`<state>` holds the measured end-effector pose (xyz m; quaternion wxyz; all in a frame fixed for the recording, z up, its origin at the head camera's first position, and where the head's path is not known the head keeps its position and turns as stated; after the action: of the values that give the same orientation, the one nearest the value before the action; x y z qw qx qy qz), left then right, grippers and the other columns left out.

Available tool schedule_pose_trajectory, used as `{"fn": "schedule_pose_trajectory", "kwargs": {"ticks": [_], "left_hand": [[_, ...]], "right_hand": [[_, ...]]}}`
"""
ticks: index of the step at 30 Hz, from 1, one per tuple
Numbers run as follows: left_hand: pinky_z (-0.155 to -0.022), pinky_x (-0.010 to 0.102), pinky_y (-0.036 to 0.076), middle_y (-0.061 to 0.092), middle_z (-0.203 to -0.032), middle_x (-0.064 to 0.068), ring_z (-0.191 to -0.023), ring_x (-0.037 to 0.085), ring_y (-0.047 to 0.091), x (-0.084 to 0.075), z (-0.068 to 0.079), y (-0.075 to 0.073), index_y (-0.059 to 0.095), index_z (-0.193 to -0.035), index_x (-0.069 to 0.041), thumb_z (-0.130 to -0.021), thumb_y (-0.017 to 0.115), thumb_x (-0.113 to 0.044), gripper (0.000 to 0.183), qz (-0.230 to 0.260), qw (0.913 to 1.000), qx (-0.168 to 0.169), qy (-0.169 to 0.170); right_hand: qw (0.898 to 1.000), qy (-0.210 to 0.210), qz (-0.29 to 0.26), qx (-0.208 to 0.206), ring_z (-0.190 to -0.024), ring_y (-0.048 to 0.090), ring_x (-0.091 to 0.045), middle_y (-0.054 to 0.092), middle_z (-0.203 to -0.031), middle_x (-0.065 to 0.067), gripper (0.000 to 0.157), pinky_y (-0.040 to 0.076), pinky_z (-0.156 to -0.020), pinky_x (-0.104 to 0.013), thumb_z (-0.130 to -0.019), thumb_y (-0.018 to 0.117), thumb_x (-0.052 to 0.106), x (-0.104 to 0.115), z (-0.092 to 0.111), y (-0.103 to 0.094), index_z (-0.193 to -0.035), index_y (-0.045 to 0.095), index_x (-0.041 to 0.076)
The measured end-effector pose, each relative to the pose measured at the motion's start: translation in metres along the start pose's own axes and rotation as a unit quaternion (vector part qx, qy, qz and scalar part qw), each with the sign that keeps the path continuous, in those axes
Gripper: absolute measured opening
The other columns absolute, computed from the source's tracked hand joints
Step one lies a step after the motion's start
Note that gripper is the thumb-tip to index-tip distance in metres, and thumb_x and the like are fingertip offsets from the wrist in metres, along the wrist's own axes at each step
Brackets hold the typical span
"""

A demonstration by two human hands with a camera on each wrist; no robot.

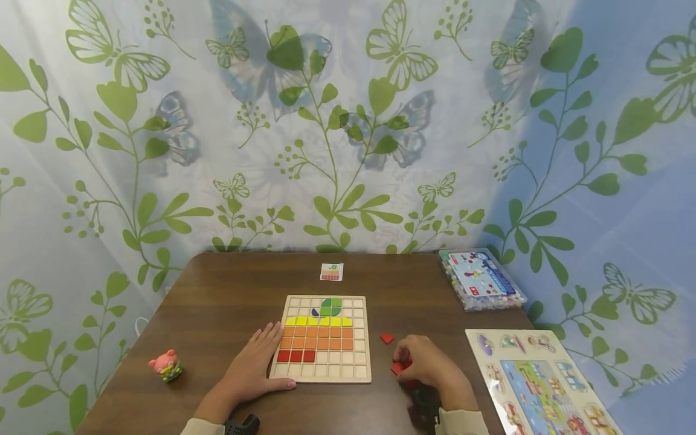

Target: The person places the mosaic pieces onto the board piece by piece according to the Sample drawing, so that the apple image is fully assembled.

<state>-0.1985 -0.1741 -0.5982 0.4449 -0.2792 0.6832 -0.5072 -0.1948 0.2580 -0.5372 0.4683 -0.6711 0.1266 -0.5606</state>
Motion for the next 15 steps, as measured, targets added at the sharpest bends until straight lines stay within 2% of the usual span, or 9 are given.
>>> {"fn": "schedule_pose_trajectory", "kwargs": {"ticks": [4, 8, 12, 15], "left_hand": [[-0.126, 0.05, 0.014, 0.028, -0.17, 0.012, -0.158, 0.029, 0.019, 0.0, 0.0, 0.0, 0.033, -0.165, -0.003, -0.075, 0.057, -0.096, 0.131, 0.0, 1.0, 0.001, 0.0], [-0.126, 0.051, 0.016, 0.029, -0.17, 0.014, -0.157, 0.03, 0.02, 0.0, 0.001, -0.001, 0.033, -0.164, -0.001, -0.075, 0.058, -0.095, 0.132, 0.0, 1.0, -0.003, 0.004], [-0.126, 0.051, 0.016, 0.029, -0.169, 0.014, -0.157, 0.031, 0.021, 0.0, 0.001, -0.002, 0.034, -0.164, -0.001, -0.075, 0.057, -0.095, 0.131, -0.003, 0.9999, -0.007, 0.006], [-0.126, 0.051, 0.016, 0.029, -0.17, 0.014, -0.157, 0.031, 0.021, -0.001, 0.001, -0.002, 0.034, -0.164, -0.002, -0.076, 0.057, -0.095, 0.131, -0.003, 1.0, -0.007, 0.005]], "right_hand": [[1.0, 0.002, 0.002, 0.0, -0.078, 0.058, -0.014, 0.062, -0.087, 0.005, 0.026, 0.055, -0.069, -0.034, -0.077, 0.093, 0.007, 0.001, -0.004, 0.003, -0.094, 0.074, 0.012], [0.999, -0.011, 0.032, -0.031, -0.076, 0.057, -0.01, 0.061, -0.086, 0.008, 0.025, 0.055, -0.068, -0.034, -0.075, 0.09, 0.003, 0.007, -0.011, 0.01, -0.093, 0.074, 0.012], [0.997, -0.022, 0.043, -0.057, -0.076, 0.055, -0.009, 0.059, -0.086, 0.009, 0.025, 0.054, -0.067, -0.032, -0.075, 0.087, 0.001, 0.02, -0.02, 0.02, -0.093, 0.076, 0.014], [0.996, -0.04, 0.034, -0.068, -0.078, 0.056, -0.008, 0.06, -0.089, 0.009, 0.023, 0.055, -0.069, -0.029, -0.078, 0.087, 0.001, 0.034, -0.029, 0.029, -0.095, 0.078, 0.014]]}}
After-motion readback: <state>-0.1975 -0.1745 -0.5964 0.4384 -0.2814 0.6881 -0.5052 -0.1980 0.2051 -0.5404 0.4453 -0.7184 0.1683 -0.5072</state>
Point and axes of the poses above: each hand's wrist, its own z-axis away from the middle knuckle, its own y-axis out of the palm, x = y × z, the point moved 1 cm from there along -z, towards the middle knuckle
